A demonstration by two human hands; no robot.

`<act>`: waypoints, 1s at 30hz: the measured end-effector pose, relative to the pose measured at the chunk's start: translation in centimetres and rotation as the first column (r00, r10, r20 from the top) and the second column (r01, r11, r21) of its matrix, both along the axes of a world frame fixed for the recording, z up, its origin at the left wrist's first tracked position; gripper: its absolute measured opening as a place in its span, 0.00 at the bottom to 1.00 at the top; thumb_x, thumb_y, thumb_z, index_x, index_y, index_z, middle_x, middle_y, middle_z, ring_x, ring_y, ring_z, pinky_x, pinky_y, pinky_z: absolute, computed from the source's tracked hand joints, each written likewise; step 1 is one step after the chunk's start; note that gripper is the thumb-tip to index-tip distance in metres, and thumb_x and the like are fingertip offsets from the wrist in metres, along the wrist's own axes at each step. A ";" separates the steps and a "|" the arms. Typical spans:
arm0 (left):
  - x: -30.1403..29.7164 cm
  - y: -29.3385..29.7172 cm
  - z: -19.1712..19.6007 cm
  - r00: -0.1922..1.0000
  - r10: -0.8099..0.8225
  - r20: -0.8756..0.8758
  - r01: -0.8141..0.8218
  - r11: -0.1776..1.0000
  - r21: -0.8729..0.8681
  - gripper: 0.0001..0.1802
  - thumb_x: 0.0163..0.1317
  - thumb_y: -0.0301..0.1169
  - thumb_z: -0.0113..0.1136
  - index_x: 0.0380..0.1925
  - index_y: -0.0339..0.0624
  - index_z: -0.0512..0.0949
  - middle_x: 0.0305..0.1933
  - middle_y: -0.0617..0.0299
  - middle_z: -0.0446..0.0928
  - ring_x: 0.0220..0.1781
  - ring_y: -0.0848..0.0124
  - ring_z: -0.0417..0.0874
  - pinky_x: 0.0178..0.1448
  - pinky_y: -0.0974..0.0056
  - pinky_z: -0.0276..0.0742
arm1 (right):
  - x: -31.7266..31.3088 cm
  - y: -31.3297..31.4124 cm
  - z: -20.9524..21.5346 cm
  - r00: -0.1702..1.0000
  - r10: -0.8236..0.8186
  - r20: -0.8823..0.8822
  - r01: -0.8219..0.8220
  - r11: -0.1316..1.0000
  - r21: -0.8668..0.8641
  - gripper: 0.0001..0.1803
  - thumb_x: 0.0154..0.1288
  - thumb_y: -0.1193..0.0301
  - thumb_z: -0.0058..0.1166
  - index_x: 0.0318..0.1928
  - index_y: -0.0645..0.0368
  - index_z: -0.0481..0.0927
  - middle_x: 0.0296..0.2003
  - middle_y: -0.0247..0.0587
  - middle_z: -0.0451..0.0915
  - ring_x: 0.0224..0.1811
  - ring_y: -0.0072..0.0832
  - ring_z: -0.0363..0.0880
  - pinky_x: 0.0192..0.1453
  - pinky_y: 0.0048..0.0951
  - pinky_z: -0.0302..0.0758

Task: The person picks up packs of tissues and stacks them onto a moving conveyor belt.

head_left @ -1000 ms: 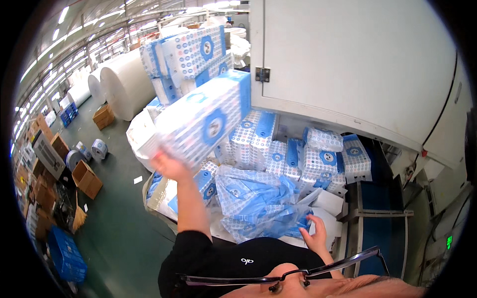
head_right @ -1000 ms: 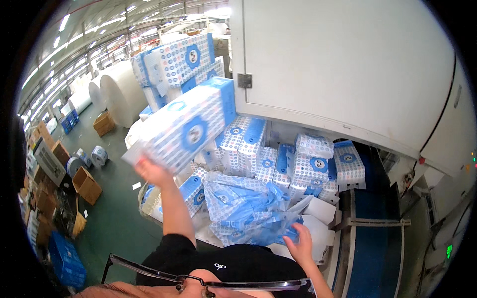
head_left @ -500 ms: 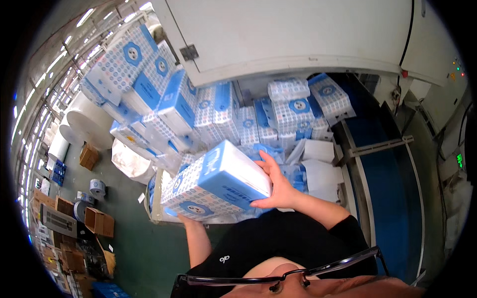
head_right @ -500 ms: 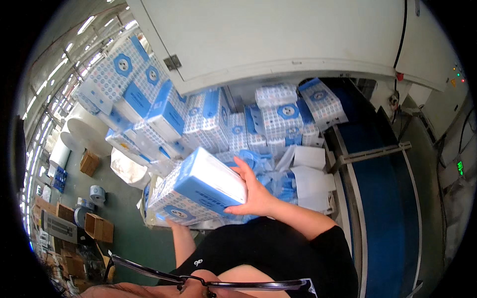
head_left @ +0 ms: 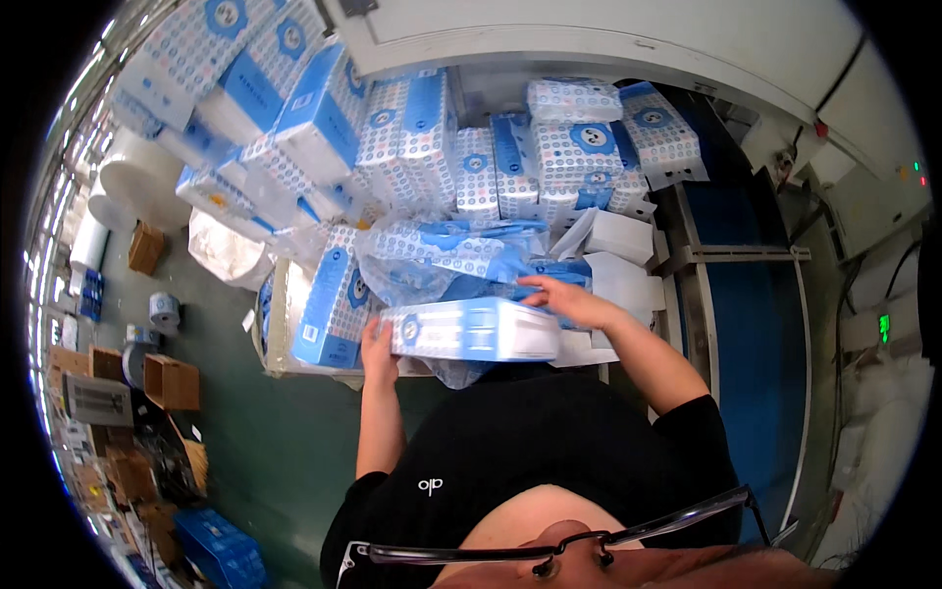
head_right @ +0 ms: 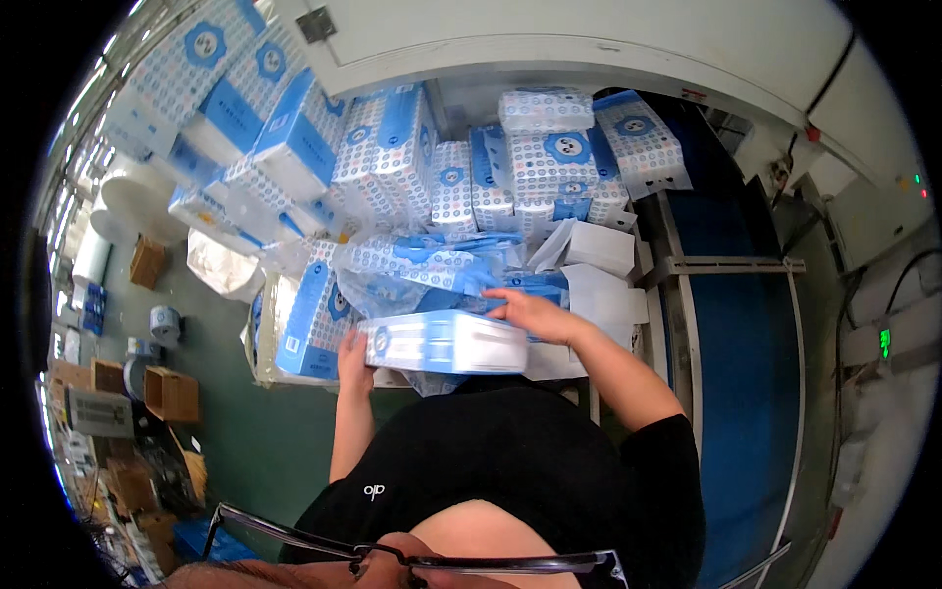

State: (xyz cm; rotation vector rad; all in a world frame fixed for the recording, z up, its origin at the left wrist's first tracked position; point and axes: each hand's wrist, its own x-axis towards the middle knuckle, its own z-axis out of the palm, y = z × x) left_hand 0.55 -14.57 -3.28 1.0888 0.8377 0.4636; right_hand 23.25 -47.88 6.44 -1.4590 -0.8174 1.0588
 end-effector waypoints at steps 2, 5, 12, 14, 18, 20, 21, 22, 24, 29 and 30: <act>2.0 -0.9 -0.3 0.998 -0.065 0.007 0.064 0.995 0.073 0.23 0.62 0.29 0.63 0.56 0.37 0.69 0.45 0.56 0.78 0.42 0.69 0.80 0.44 0.66 0.77 | 2.3 0.1 -1.2 0.994 -0.021 -0.110 -0.018 0.941 -0.337 0.41 0.54 0.49 0.63 0.62 0.62 0.71 0.52 0.51 0.79 0.57 0.37 0.76 0.62 0.35 0.69; 4.9 -3.3 -1.1 0.948 -0.307 -0.089 0.319 0.900 0.298 0.16 0.62 0.32 0.64 0.48 0.36 0.76 0.40 0.58 0.79 0.39 0.73 0.78 0.44 0.68 0.74 | 1.7 3.1 -0.3 0.856 0.352 0.378 -0.162 0.878 -0.451 0.28 0.53 0.53 0.61 0.49 0.60 0.83 0.45 0.50 0.83 0.49 0.39 0.81 0.54 0.36 0.75; 8.1 -8.4 0.6 0.893 -0.241 -0.380 0.446 0.592 0.671 0.15 0.66 0.41 0.55 0.41 0.41 0.78 0.39 0.52 0.80 0.42 0.56 0.81 0.47 0.56 0.74 | -0.3 14.4 -3.1 0.716 0.466 0.520 -0.144 0.828 -0.542 0.27 0.46 0.56 0.61 0.45 0.62 0.83 0.39 0.55 0.83 0.43 0.45 0.82 0.49 0.40 0.77; 8.0 -8.7 1.7 0.861 -0.190 -0.473 0.495 0.534 0.686 0.14 0.65 0.43 0.55 0.40 0.46 0.79 0.40 0.56 0.81 0.44 0.54 0.80 0.51 0.50 0.71 | 0.0 13.5 -3.2 0.677 0.580 0.452 -0.194 0.734 -0.651 0.30 0.47 0.57 0.62 0.49 0.61 0.80 0.44 0.54 0.82 0.49 0.45 0.80 0.53 0.41 0.75; 8.2 -8.5 1.4 0.892 -0.166 -0.421 0.447 0.461 0.767 0.14 0.63 0.43 0.57 0.41 0.49 0.79 0.42 0.57 0.79 0.47 0.55 0.79 0.50 0.48 0.68 | 1.7 -0.5 0.1 0.649 0.717 0.255 -0.194 0.479 -0.856 0.38 0.45 0.62 0.66 0.60 0.56 0.72 0.53 0.50 0.78 0.57 0.44 0.76 0.59 0.40 0.72; 8.1 -8.7 1.1 0.920 -0.110 -0.376 0.383 0.449 0.807 0.14 0.61 0.43 0.59 0.42 0.48 0.79 0.43 0.56 0.78 0.48 0.54 0.78 0.50 0.49 0.68 | 2.5 -8.3 0.8 0.687 0.689 0.231 -0.144 0.441 -0.886 0.37 0.47 0.58 0.68 0.59 0.56 0.74 0.50 0.50 0.80 0.52 0.44 0.79 0.56 0.38 0.74; 8.0 -9.0 1.1 0.931 -0.083 -0.355 0.354 0.441 0.825 0.15 0.61 0.43 0.60 0.42 0.47 0.79 0.44 0.55 0.78 0.48 0.54 0.78 0.51 0.49 0.68 | 2.7 -11.0 0.4 0.731 0.645 0.222 -0.122 0.444 -0.888 0.36 0.49 0.57 0.67 0.59 0.56 0.75 0.50 0.50 0.80 0.51 0.44 0.79 0.56 0.37 0.74; 7.9 -9.2 1.8 0.948 -0.019 -0.318 0.302 0.375 0.877 0.16 0.59 0.43 0.62 0.42 0.47 0.78 0.45 0.53 0.76 0.48 0.52 0.76 0.50 0.48 0.67 | 2.0 -12.0 0.6 0.847 0.452 0.278 -0.046 0.585 -0.809 0.34 0.50 0.56 0.66 0.57 0.57 0.76 0.49 0.50 0.80 0.51 0.44 0.79 0.56 0.37 0.74; 7.3 -10.3 4.9 0.976 0.010 -0.217 0.211 0.192 0.958 0.17 0.57 0.44 0.63 0.41 0.46 0.78 0.45 0.53 0.74 0.49 0.52 0.74 0.51 0.48 0.67 | 0.6 -12.9 1.4 0.954 -0.004 0.301 0.195 0.771 -0.606 0.31 0.53 0.53 0.64 0.54 0.58 0.79 0.48 0.51 0.81 0.50 0.44 0.79 0.55 0.36 0.74; 6.8 -13.5 9.1 0.676 -0.592 -0.438 0.415 -0.185 0.891 0.27 0.46 0.52 0.69 0.37 0.43 0.76 0.43 0.53 0.71 0.48 0.55 0.72 0.50 0.53 0.66 | -1.6 -5.2 -2.7 0.811 0.049 0.583 0.311 0.808 -0.501 0.19 0.61 0.55 0.56 0.40 0.58 0.82 0.35 0.51 0.81 0.40 0.48 0.80 0.44 0.43 0.75; 7.1 -14.4 9.1 0.676 -0.576 -0.460 0.409 -0.226 0.884 0.26 0.46 0.52 0.69 0.35 0.44 0.76 0.41 0.54 0.72 0.46 0.56 0.72 0.49 0.53 0.67 | -2.0 -3.1 -3.4 0.756 0.022 0.655 0.334 0.847 -0.414 0.17 0.62 0.55 0.55 0.37 0.58 0.82 0.33 0.51 0.81 0.39 0.50 0.79 0.43 0.45 0.74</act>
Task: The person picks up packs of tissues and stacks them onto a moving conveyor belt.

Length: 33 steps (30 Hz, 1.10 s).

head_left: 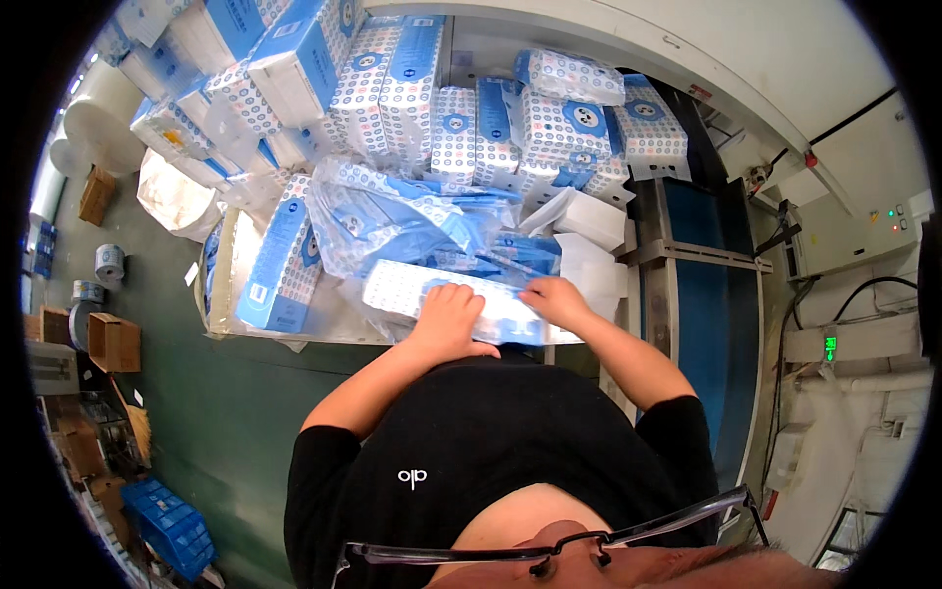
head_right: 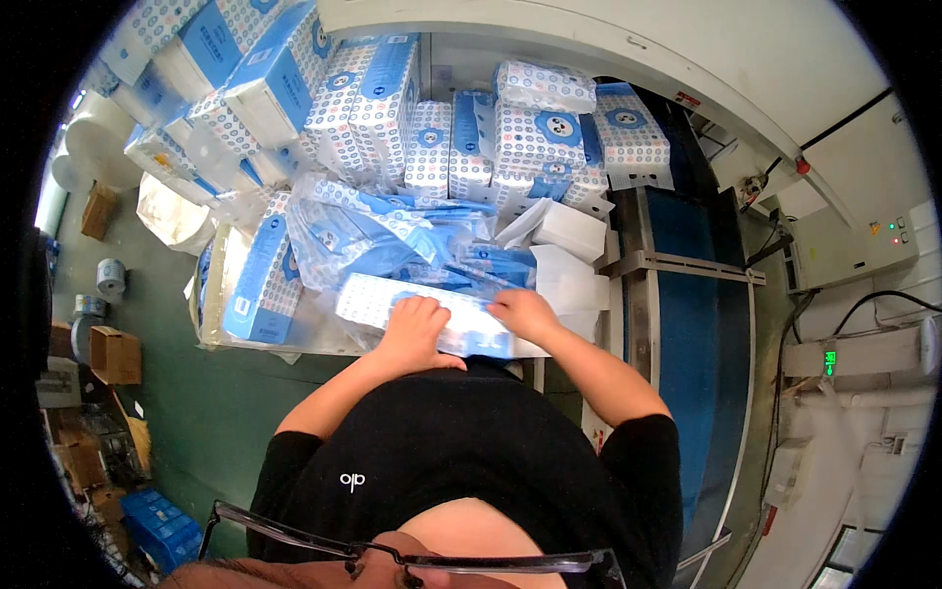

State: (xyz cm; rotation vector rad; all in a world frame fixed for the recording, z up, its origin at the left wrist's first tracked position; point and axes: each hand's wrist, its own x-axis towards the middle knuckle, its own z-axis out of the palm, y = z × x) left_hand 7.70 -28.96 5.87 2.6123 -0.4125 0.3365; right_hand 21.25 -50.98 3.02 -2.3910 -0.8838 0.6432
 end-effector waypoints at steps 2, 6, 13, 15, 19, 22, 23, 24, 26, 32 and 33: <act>0.4 -0.7 -0.2 1.000 -0.002 0.012 0.001 0.995 0.101 0.25 0.45 0.54 0.68 0.31 0.45 0.77 0.37 0.57 0.73 0.43 0.57 0.74 0.46 0.55 0.69 | -0.7 4.3 -0.4 0.996 0.001 0.084 -0.009 0.996 0.089 0.17 0.63 0.56 0.53 0.34 0.58 0.81 0.31 0.51 0.80 0.38 0.52 0.78 0.42 0.48 0.73; -0.1 0.3 -1.5 0.998 -0.032 0.050 0.025 0.991 0.135 0.22 0.56 0.50 0.63 0.15 0.45 0.73 0.17 0.59 0.73 0.24 0.58 0.77 0.27 0.55 0.70 | 2.8 7.8 -3.1 0.976 -0.092 0.198 0.089 0.996 0.021 0.17 0.65 0.56 0.50 0.35 0.56 0.81 0.35 0.49 0.82 0.40 0.49 0.80 0.43 0.48 0.75; -4.9 3.1 0.8 0.957 0.050 -0.284 0.022 0.969 0.244 0.24 0.64 0.49 0.51 0.15 0.45 0.78 0.20 0.54 0.78 0.26 0.53 0.80 0.29 0.50 0.72 | 8.1 10.4 -5.0 0.896 -0.294 0.332 0.337 0.938 -0.080 0.17 0.65 0.54 0.49 0.38 0.52 0.82 0.39 0.47 0.83 0.43 0.47 0.81 0.43 0.47 0.76; -5.9 3.8 1.2 0.932 0.023 -0.363 0.068 0.970 0.235 0.25 0.64 0.49 0.51 0.15 0.45 0.78 0.21 0.53 0.78 0.26 0.52 0.80 0.29 0.49 0.72 | 8.4 10.8 -6.2 0.894 -0.299 0.334 0.342 0.937 -0.076 0.17 0.66 0.54 0.49 0.39 0.52 0.82 0.40 0.47 0.83 0.44 0.46 0.81 0.44 0.47 0.76; -9.0 5.3 -1.5 0.855 -0.096 -0.510 0.229 0.952 0.204 0.22 0.65 0.47 0.50 0.19 0.45 0.78 0.23 0.52 0.79 0.28 0.50 0.80 0.33 0.48 0.73 | 8.9 10.9 -7.4 0.870 -0.430 0.242 0.455 0.889 -0.057 0.18 0.66 0.54 0.48 0.40 0.53 0.82 0.41 0.48 0.82 0.44 0.47 0.81 0.45 0.48 0.76; -9.6 6.1 -5.6 0.935 -0.217 -0.279 0.227 0.974 0.000 0.20 0.65 0.46 0.49 0.25 0.42 0.78 0.29 0.50 0.79 0.34 0.49 0.80 0.39 0.49 0.74 | 10.9 9.2 -7.4 0.911 -0.250 0.329 0.262 0.965 0.009 0.19 0.66 0.53 0.50 0.42 0.53 0.82 0.41 0.48 0.82 0.44 0.47 0.81 0.46 0.48 0.75; -9.1 5.7 -5.7 0.896 -0.217 -0.387 0.193 0.976 -0.100 0.20 0.65 0.46 0.50 0.26 0.41 0.78 0.30 0.50 0.79 0.36 0.49 0.80 0.40 0.50 0.74 | 10.9 9.2 -6.9 0.929 -0.236 0.285 0.240 0.970 0.022 0.18 0.65 0.53 0.51 0.43 0.52 0.82 0.41 0.48 0.82 0.44 0.47 0.80 0.46 0.48 0.75; -7.9 5.1 -6.0 0.843 -0.225 -0.489 0.147 0.970 -0.193 0.19 0.65 0.45 0.50 0.28 0.41 0.77 0.31 0.50 0.79 0.38 0.49 0.80 0.42 0.50 0.74 | 11.4 9.2 -6.3 0.945 -0.224 0.240 0.221 0.974 0.037 0.18 0.65 0.53 0.52 0.43 0.52 0.82 0.41 0.48 0.82 0.44 0.47 0.80 0.46 0.47 0.74; -5.5 4.0 -3.3 0.804 -0.149 -0.576 -0.025 0.959 -0.283 0.17 0.65 0.42 0.53 0.32 0.38 0.77 0.35 0.48 0.78 0.42 0.49 0.79 0.46 0.52 0.73 | 11.1 8.7 -3.3 0.976 -0.191 0.104 0.181 0.978 0.100 0.18 0.65 0.54 0.53 0.44 0.55 0.81 0.37 0.44 0.83 0.39 0.41 0.81 0.43 0.42 0.75; -0.5 14.0 -3.2 0.603 0.778 0.174 -0.747 0.628 -0.219 0.17 0.61 0.39 0.61 0.41 0.34 0.78 0.40 0.47 0.78 0.49 0.54 0.78 0.55 0.55 0.70 | 5.2 -1.7 -5.8 0.706 -0.616 -0.350 0.705 0.564 0.430 0.23 0.70 0.52 0.46 0.48 0.61 0.77 0.33 0.34 0.78 0.32 0.24 0.74 0.36 0.29 0.72; -0.3 15.5 -4.2 0.639 0.767 -0.059 -0.751 0.606 -0.262 0.19 0.62 0.40 0.59 0.41 0.33 0.78 0.38 0.47 0.78 0.47 0.53 0.79 0.53 0.56 0.71 | 2.9 -2.6 -6.3 0.595 -0.626 -0.504 0.795 0.552 0.252 0.23 0.70 0.52 0.45 0.49 0.61 0.76 0.32 0.36 0.78 0.31 0.25 0.75 0.35 0.29 0.73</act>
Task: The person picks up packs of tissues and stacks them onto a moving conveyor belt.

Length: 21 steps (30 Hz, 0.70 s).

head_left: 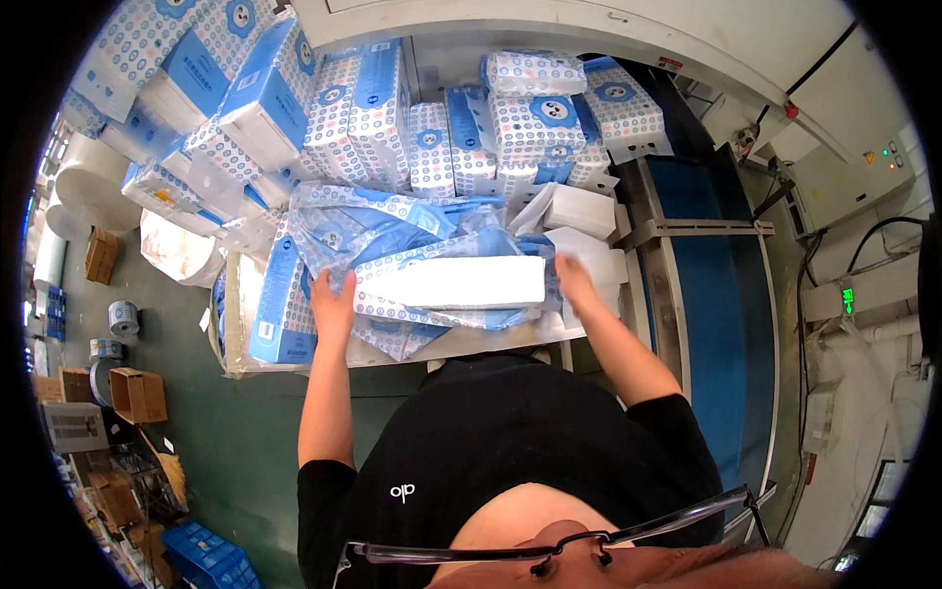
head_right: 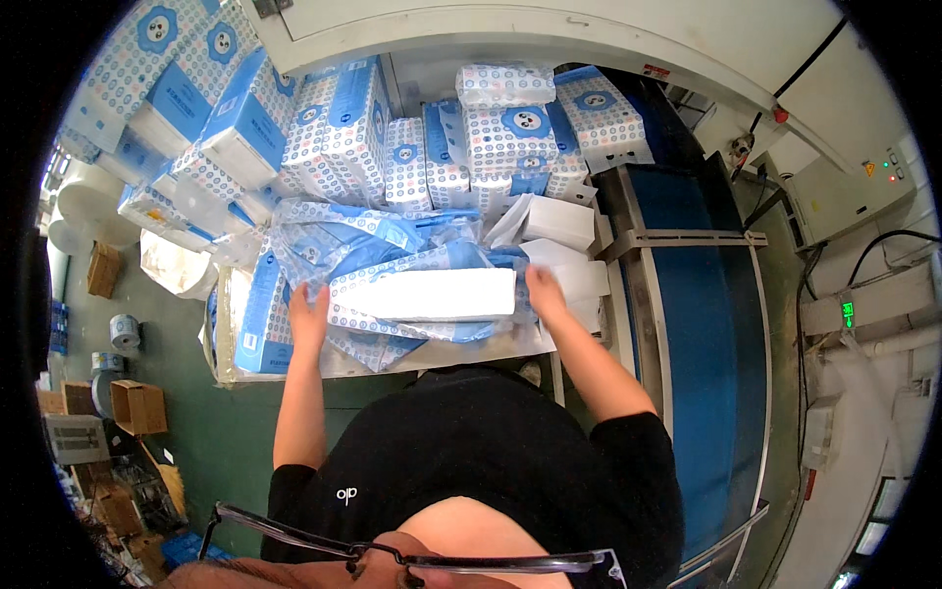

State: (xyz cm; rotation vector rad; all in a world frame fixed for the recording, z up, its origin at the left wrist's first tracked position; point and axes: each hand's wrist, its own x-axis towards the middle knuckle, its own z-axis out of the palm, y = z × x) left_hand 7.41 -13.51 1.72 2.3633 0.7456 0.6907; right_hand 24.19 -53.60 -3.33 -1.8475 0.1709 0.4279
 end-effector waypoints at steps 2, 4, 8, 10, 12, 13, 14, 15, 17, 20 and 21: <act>0.1 1.7 -1.0 0.973 -0.110 -0.204 0.019 0.914 -0.404 0.22 0.65 0.43 0.56 0.39 0.30 0.78 0.34 0.46 0.79 0.42 0.52 0.80 0.50 0.56 0.73 | -3.5 -0.9 -0.5 0.892 -0.023 -0.452 0.026 1.000 0.001 0.24 0.71 0.53 0.42 0.51 0.60 0.74 0.30 0.38 0.78 0.30 0.27 0.76 0.32 0.30 0.73; -0.4 0.8 -2.3 0.975 -0.160 -0.154 0.089 0.917 -0.388 0.24 0.68 0.45 0.49 0.34 0.30 0.77 0.31 0.45 0.78 0.36 0.51 0.81 0.42 0.56 0.74 | -5.0 -0.8 -0.2 0.858 0.018 -0.514 0.021 0.997 0.069 0.21 0.70 0.56 0.41 0.49 0.60 0.73 0.27 0.37 0.76 0.24 0.25 0.73 0.27 0.27 0.70; -1.5 2.0 -7.7 0.960 -0.212 -0.182 0.126 0.911 -0.393 0.17 0.68 0.39 0.48 0.30 0.36 0.77 0.34 0.47 0.79 0.34 0.50 0.80 0.37 0.52 0.72 | -6.1 -0.8 -2.6 0.940 0.069 -0.333 -0.062 0.998 0.031 0.16 0.69 0.62 0.39 0.45 0.60 0.73 0.24 0.36 0.74 0.16 0.21 0.69 0.20 0.23 0.66; -2.8 4.4 -14.7 0.972 -0.198 -0.129 0.056 0.724 -0.687 0.15 0.64 0.39 0.52 0.29 0.38 0.77 0.34 0.47 0.80 0.35 0.48 0.80 0.37 0.50 0.72 | -6.4 -1.0 -4.0 0.958 0.221 -0.182 -0.266 0.920 -0.286 0.14 0.68 0.66 0.39 0.45 0.61 0.73 0.27 0.46 0.77 0.26 0.39 0.78 0.30 0.39 0.73; -3.9 2.2 -12.6 0.869 -0.202 -0.451 0.085 0.960 -0.266 0.15 0.61 0.41 0.54 0.31 0.39 0.77 0.35 0.47 0.80 0.37 0.49 0.81 0.38 0.49 0.73 | -7.3 -1.6 -5.5 0.884 0.468 -0.026 -0.319 0.561 -0.763 0.14 0.67 0.69 0.39 0.47 0.63 0.73 0.33 0.56 0.80 0.36 0.51 0.81 0.40 0.47 0.76; -4.0 1.1 -10.9 0.795 -0.139 -0.590 0.150 0.988 -0.030 0.16 0.60 0.42 0.55 0.32 0.39 0.77 0.36 0.47 0.80 0.39 0.49 0.82 0.38 0.49 0.74 | -7.3 -0.7 -3.6 0.892 0.400 -0.212 -0.413 0.525 -0.744 0.16 0.68 0.67 0.40 0.51 0.60 0.73 0.43 0.59 0.80 0.48 0.57 0.77 0.52 0.54 0.71; -4.0 0.7 -9.9 0.806 -0.096 -0.584 0.105 0.994 -0.018 0.17 0.59 0.44 0.56 0.35 0.40 0.77 0.37 0.47 0.81 0.40 0.49 0.82 0.40 0.50 0.75 | -7.5 -0.3 -2.1 0.909 0.400 -0.119 -0.344 0.555 -0.757 0.17 0.68 0.65 0.41 0.51 0.60 0.73 0.44 0.58 0.80 0.47 0.56 0.77 0.51 0.53 0.71; -3.7 0.5 -9.2 0.815 -0.054 -0.577 0.061 0.998 -0.008 0.19 0.58 0.46 0.56 0.38 0.41 0.77 0.38 0.47 0.81 0.41 0.50 0.82 0.41 0.50 0.76 | -7.8 -0.1 -0.8 0.919 0.394 -0.024 -0.271 0.585 -0.764 0.17 0.68 0.64 0.41 0.52 0.59 0.73 0.44 0.58 0.79 0.47 0.55 0.78 0.50 0.52 0.72; -3.2 1.0 -7.2 0.800 -0.046 -0.599 -0.036 0.992 -0.124 0.25 0.60 0.50 0.54 0.49 0.42 0.76 0.41 0.45 0.81 0.42 0.51 0.83 0.46 0.51 0.78 | -7.1 -0.6 -0.7 0.932 0.330 0.148 -0.111 0.650 -0.752 0.23 0.71 0.55 0.41 0.54 0.59 0.73 0.52 0.50 0.77 0.45 0.47 0.80 0.48 0.46 0.76; -2.3 0.7 -5.3 0.916 -0.193 -0.352 -0.239 0.443 -0.864 0.29 0.63 0.54 0.53 0.51 0.39 0.76 0.42 0.44 0.81 0.40 0.52 0.84 0.46 0.50 0.78 | -3.2 -0.8 -1.7 0.905 0.004 -0.425 0.116 0.959 0.258 0.29 0.73 0.46 0.39 0.56 0.57 0.73 0.48 0.40 0.79 0.41 0.35 0.81 0.46 0.39 0.77; -2.4 0.6 -6.1 0.908 -0.278 -0.314 -0.171 0.439 -0.882 0.30 0.67 0.54 0.49 0.50 0.37 0.76 0.40 0.47 0.81 0.42 0.59 0.83 0.47 0.56 0.77 | -3.4 -0.7 -1.8 0.900 0.032 -0.436 0.111 0.948 0.299 0.30 0.73 0.45 0.37 0.56 0.57 0.74 0.47 0.38 0.80 0.41 0.33 0.80 0.45 0.37 0.77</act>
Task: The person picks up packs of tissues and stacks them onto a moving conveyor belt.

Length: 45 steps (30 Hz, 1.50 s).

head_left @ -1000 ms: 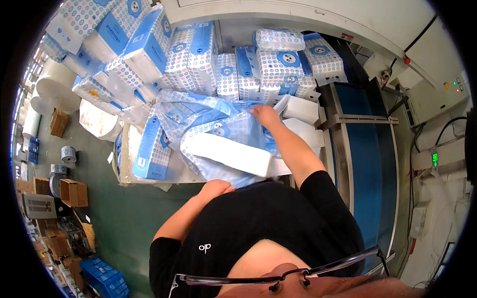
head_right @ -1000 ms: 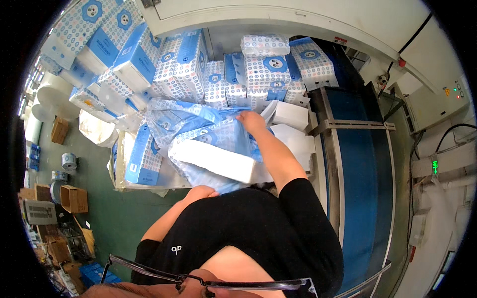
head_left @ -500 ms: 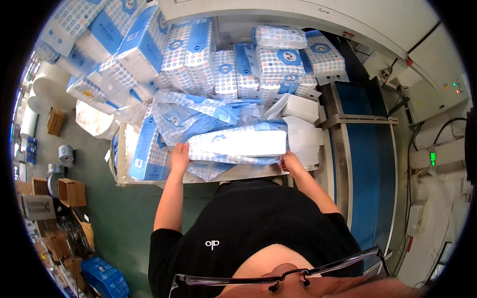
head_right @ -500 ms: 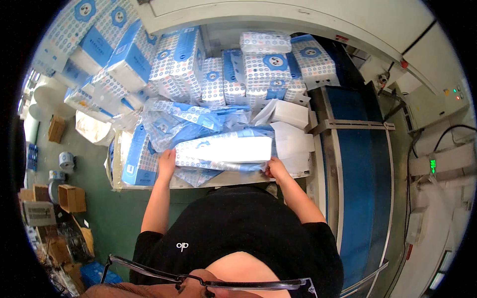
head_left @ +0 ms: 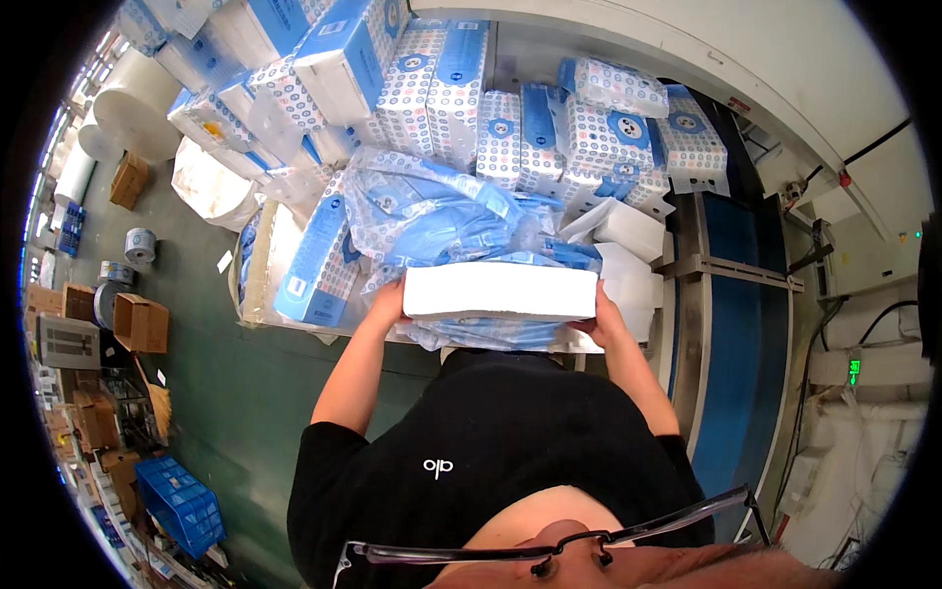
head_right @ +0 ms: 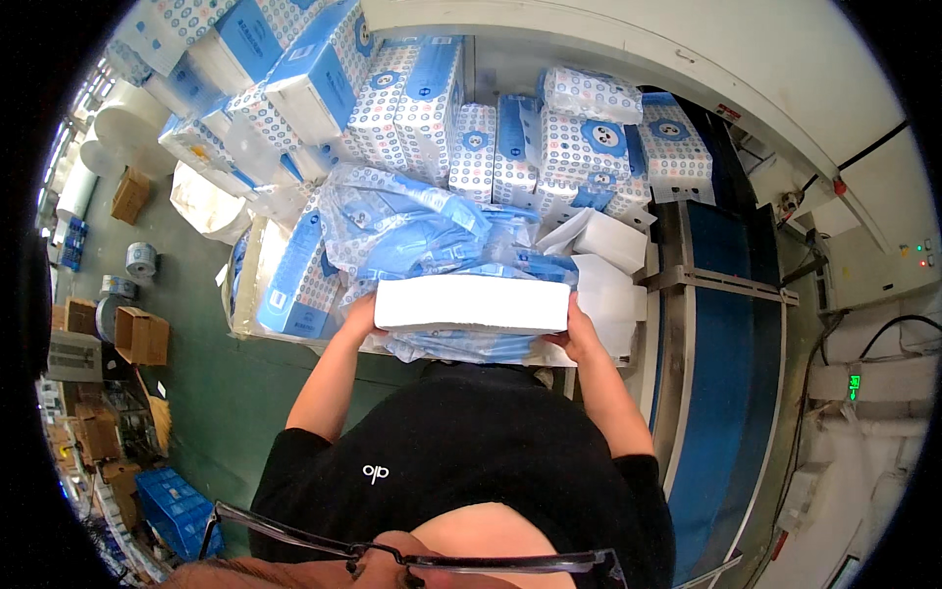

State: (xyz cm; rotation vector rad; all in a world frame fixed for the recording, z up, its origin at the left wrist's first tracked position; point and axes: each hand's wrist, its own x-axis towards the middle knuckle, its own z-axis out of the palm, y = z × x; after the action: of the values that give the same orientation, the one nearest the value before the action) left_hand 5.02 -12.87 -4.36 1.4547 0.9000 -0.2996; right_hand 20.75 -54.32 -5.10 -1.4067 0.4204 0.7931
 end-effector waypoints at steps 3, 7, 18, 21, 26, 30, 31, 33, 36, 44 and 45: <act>-1.2 0.4 -2.1 0.951 -0.237 0.197 0.137 0.898 0.417 0.27 0.71 0.50 0.46 0.51 0.37 0.76 0.42 0.52 0.81 0.46 0.65 0.82 0.49 0.64 0.75 | 0.3 1.3 2.4 0.999 -0.041 0.002 0.040 0.985 0.167 0.30 0.72 0.44 0.42 0.55 0.58 0.75 0.42 0.34 0.80 0.44 0.27 0.79 0.47 0.32 0.77; -2.3 -0.6 -1.3 0.904 0.041 0.425 -0.008 0.997 -0.079 0.24 0.71 0.43 0.49 0.52 0.31 0.75 0.45 0.49 0.80 0.48 0.59 0.80 0.53 0.62 0.72 | 0.3 0.4 1.5 0.721 0.309 0.620 -0.179 0.948 -0.264 0.24 0.63 0.57 0.60 0.55 0.55 0.76 0.42 0.39 0.80 0.48 0.33 0.79 0.51 0.33 0.75; -0.5 -0.1 -3.5 0.905 -0.368 0.213 0.251 0.866 0.433 0.49 0.56 0.54 0.64 0.68 0.36 0.53 0.61 0.42 0.69 0.61 0.51 0.73 0.61 0.55 0.72 | 7.1 4.5 -1.4 0.980 -0.043 -0.192 0.022 0.994 -0.110 0.27 0.66 0.53 0.51 0.62 0.48 0.69 0.49 0.41 0.77 0.46 0.43 0.78 0.46 0.52 0.75; -2.1 -1.4 -0.8 0.964 -0.218 0.150 0.186 0.961 0.203 0.43 0.55 0.53 0.64 0.63 0.37 0.63 0.55 0.45 0.76 0.54 0.53 0.80 0.58 0.57 0.74 | 1.5 2.7 2.1 0.975 -0.051 0.215 0.083 0.986 -0.146 0.30 0.66 0.54 0.52 0.64 0.55 0.66 0.52 0.45 0.76 0.52 0.42 0.75 0.53 0.46 0.73; -3.0 -3.1 -1.7 0.890 -0.451 0.069 0.369 0.801 0.472 0.36 0.53 0.56 0.64 0.52 0.38 0.76 0.50 0.46 0.80 0.51 0.53 0.82 0.54 0.56 0.75 | -3.5 0.2 1.0 0.876 0.449 0.174 -0.367 0.856 -0.365 0.42 0.61 0.53 0.59 0.65 0.68 0.59 0.58 0.51 0.70 0.60 0.38 0.69 0.65 0.36 0.64; -3.2 -5.2 2.4 0.886 -0.368 0.283 0.156 0.810 0.565 0.36 0.46 0.46 0.72 0.52 0.37 0.75 0.52 0.47 0.77 0.56 0.52 0.78 0.57 0.56 0.72 | -4.5 0.6 2.1 0.716 0.432 0.548 -0.199 0.879 -0.433 0.54 0.40 0.62 0.77 0.66 0.66 0.58 0.56 0.53 0.72 0.61 0.40 0.70 0.64 0.37 0.67; -3.7 -5.5 2.5 0.854 -0.324 0.408 0.044 0.826 0.562 0.37 0.45 0.44 0.74 0.53 0.37 0.74 0.53 0.47 0.76 0.57 0.52 0.77 0.58 0.56 0.72 | -4.7 0.3 1.8 0.749 0.303 0.589 -0.135 0.940 -0.313 0.54 0.39 0.65 0.77 0.66 0.65 0.58 0.56 0.52 0.72 0.61 0.39 0.71 0.64 0.38 0.68; -3.9 -5.3 1.6 0.819 -0.263 0.510 -0.033 0.866 0.500 0.46 0.39 0.36 0.78 0.60 0.36 0.67 0.58 0.48 0.71 0.61 0.55 0.73 0.62 0.56 0.70 | -4.7 -0.6 0.9 0.786 0.026 0.618 0.012 0.998 -0.058 0.55 0.37 0.70 0.78 0.65 0.65 0.58 0.56 0.50 0.72 0.60 0.38 0.71 0.64 0.39 0.69; -4.1 -5.7 0.1 0.778 -0.334 0.532 -0.021 0.832 0.554 0.55 0.36 0.32 0.80 0.65 0.36 0.59 0.61 0.50 0.68 0.62 0.60 0.73 0.65 0.57 0.68 | -4.3 -2.3 -0.4 0.751 0.125 0.649 -0.117 0.992 -0.055 0.50 0.40 0.78 0.75 0.64 0.63 0.59 0.56 0.45 0.72 0.60 0.35 0.71 0.61 0.37 0.72; -4.6 -8.3 -5.7 0.818 -0.192 0.542 -0.005 0.940 0.340 0.48 0.37 0.31 0.81 0.59 0.35 0.65 0.54 0.54 0.75 0.57 0.63 0.76 0.61 0.60 0.72 | -6.6 -1.6 -2.9 0.681 0.316 0.661 -0.085 0.930 -0.357 0.37 0.50 0.74 0.71 0.60 0.65 0.67 0.54 0.47 0.75 0.55 0.34 0.76 0.58 0.34 0.73; -3.9 -8.2 -4.7 0.785 -0.198 0.587 -0.053 0.923 0.382 0.44 0.38 0.30 0.80 0.58 0.35 0.68 0.53 0.55 0.76 0.56 0.64 0.77 0.60 0.60 0.73 | -5.9 -1.3 -0.8 0.643 0.368 0.672 -0.089 0.907 -0.412 0.37 0.50 0.74 0.70 0.60 0.65 0.67 0.56 0.50 0.73 0.57 0.38 0.75 0.59 0.36 0.72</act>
State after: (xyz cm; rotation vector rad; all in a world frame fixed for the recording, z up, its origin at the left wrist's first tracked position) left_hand 1.11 -21.04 -9.07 1.7960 0.3615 0.3177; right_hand 14.87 -55.62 -5.91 -2.0092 -0.2958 0.2774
